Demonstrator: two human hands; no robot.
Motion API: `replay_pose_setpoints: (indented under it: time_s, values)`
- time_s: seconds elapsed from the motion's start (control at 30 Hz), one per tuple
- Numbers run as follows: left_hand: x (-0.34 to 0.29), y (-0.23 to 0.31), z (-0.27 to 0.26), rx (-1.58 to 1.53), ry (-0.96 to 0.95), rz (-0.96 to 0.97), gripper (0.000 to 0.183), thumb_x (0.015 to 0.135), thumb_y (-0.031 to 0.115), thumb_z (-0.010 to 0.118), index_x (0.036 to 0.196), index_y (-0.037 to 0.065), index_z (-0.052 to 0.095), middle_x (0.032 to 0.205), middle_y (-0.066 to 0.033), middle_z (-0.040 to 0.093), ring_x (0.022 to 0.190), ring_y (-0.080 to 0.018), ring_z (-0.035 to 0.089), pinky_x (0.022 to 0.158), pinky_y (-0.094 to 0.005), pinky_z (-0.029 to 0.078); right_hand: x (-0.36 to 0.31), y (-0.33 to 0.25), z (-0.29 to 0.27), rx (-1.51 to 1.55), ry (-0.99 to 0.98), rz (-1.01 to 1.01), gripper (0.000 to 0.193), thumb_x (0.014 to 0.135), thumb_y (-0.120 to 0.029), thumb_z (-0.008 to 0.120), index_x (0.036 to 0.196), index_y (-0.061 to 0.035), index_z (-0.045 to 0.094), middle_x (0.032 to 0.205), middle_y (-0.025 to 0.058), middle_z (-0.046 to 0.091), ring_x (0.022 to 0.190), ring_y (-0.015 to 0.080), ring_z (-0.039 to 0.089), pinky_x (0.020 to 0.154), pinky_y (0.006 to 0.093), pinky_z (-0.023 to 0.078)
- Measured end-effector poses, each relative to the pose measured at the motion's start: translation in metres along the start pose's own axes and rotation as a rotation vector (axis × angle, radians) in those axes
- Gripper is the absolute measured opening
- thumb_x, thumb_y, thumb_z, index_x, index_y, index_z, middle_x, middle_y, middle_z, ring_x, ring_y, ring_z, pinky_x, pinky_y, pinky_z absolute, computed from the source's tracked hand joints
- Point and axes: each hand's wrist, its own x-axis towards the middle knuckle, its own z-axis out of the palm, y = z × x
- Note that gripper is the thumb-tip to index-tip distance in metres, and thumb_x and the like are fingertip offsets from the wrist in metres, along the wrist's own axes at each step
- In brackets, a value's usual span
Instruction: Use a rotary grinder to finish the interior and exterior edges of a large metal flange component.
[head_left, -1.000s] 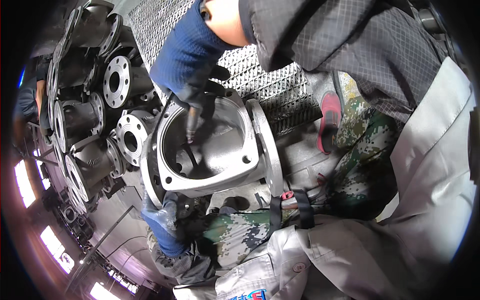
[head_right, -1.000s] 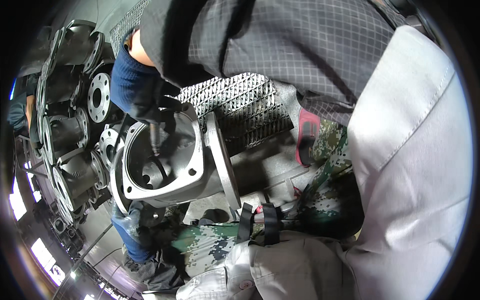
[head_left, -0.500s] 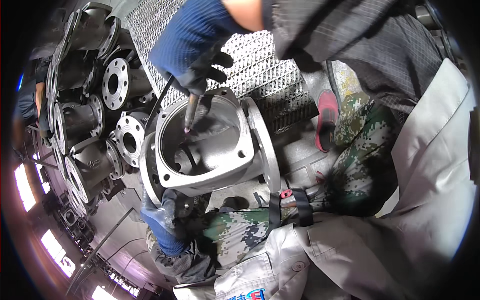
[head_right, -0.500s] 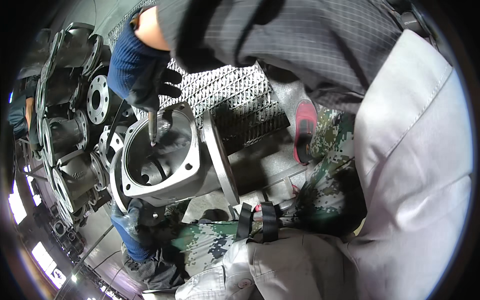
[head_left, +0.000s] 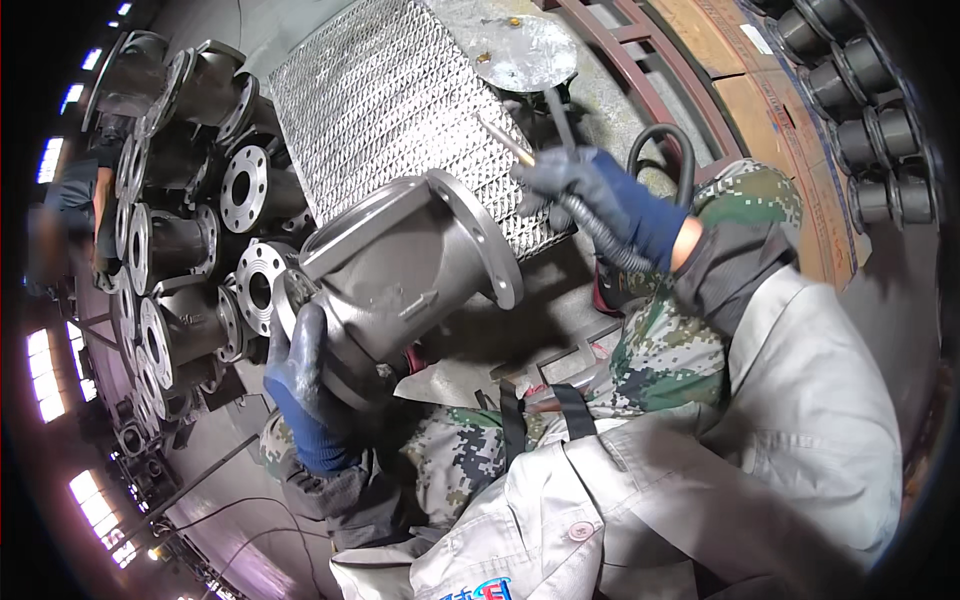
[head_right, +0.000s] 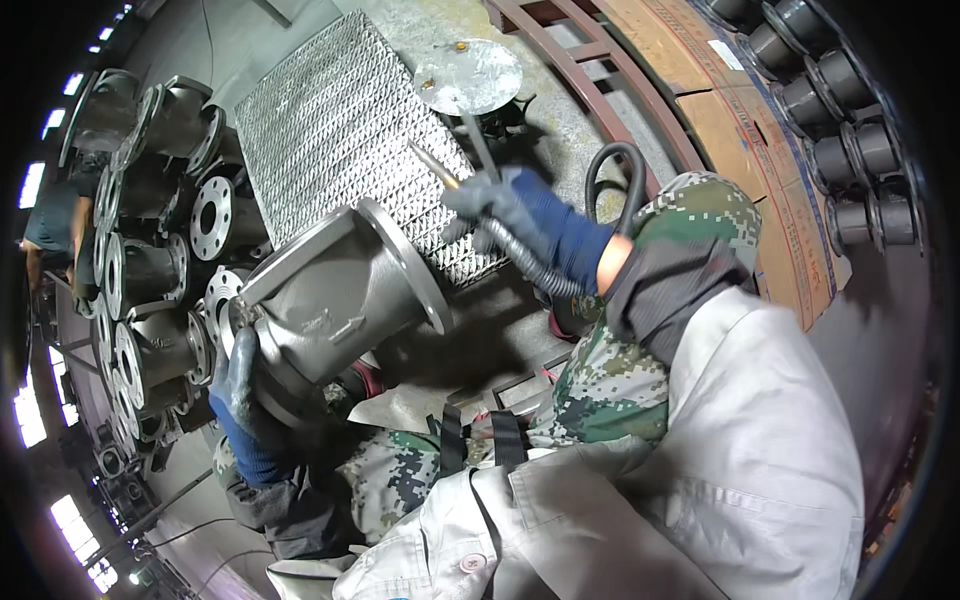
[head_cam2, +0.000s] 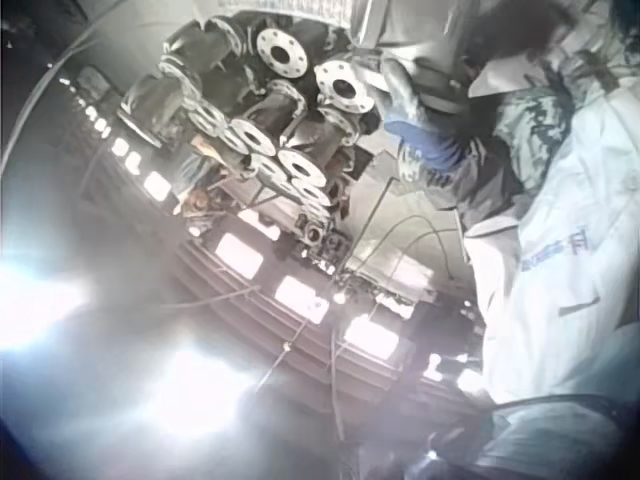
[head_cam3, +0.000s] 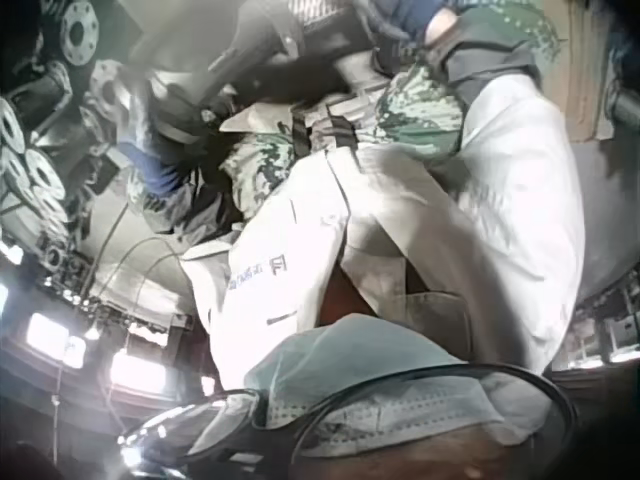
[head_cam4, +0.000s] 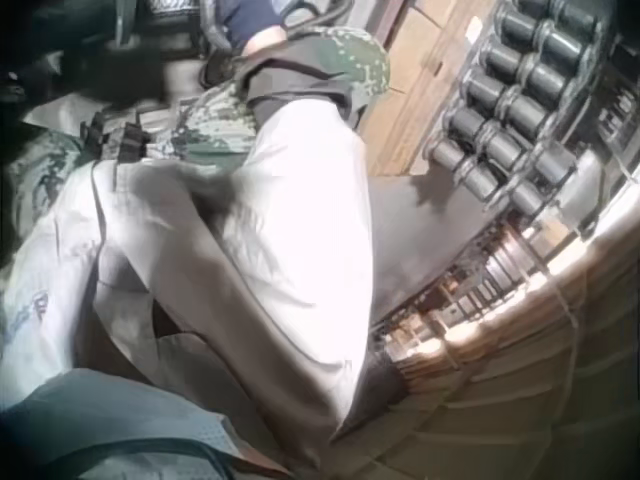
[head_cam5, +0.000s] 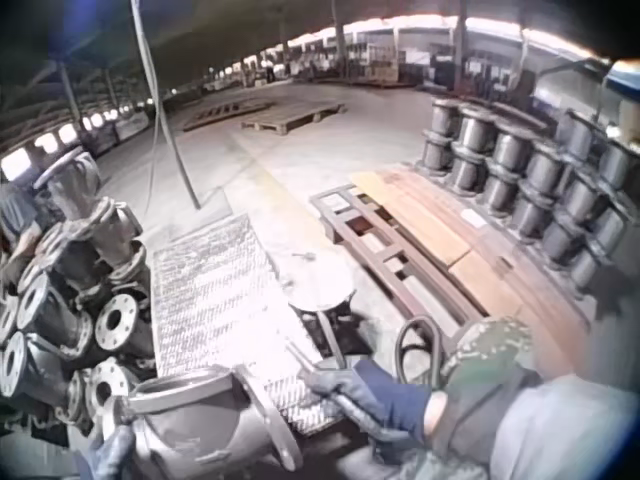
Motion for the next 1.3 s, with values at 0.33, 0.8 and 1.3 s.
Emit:
replay_pose_setpoints:
  time_s: [0.33, 0.8, 1.3]
  values:
    - [0.004, -0.012, 0.013, -0.042, 0.071, 0.303, 0.073, 0.088, 0.011, 0.065, 0.149, 0.001, 0.027, 0.132, -0.0339, 0.051, 0.116, -0.0436, 0.059, 0.097, -0.0503, 0.049, 0.035, 0.069, 0.056, 0.158, 0.326, -0.115, 0.024, 0.09, -0.01, 0.064, 0.111, 0.0027, 0.065, 0.089, 0.011, 0.069, 0.076, 0.0151, 0.063, 0.068, 0.0288, 0.051]
    - [-0.01, -0.035, 0.038, -1.608, 0.117, -0.947, 0.062, 0.098, 0.051, 0.041, 0.137, 0.003, 0.048, 0.134, -0.0181, 0.056, 0.119, -0.0354, 0.056, 0.105, -0.0507, 0.043, 0.045, 0.018, 0.07, -0.039, 0.188, -0.201, 0.026, 0.095, -0.019, 0.058, 0.107, 0.0014, 0.069, 0.085, 0.0034, 0.068, 0.076, 0.0074, 0.062, 0.07, 0.0241, 0.051]
    - [-0.002, -0.052, 0.039, -1.645, 0.118, -0.98, 0.054, 0.099, 0.043, 0.046, 0.132, 0.001, 0.053, 0.13, -0.0181, 0.06, 0.117, -0.0326, 0.06, 0.104, -0.0489, 0.046, 0.044, 0.029, 0.077, -0.121, 0.279, -0.224, 0.041, 0.09, -0.028, 0.066, 0.112, 0.007, 0.063, 0.09, 0.0106, 0.069, 0.078, 0.0126, 0.063, 0.071, 0.0278, 0.052]
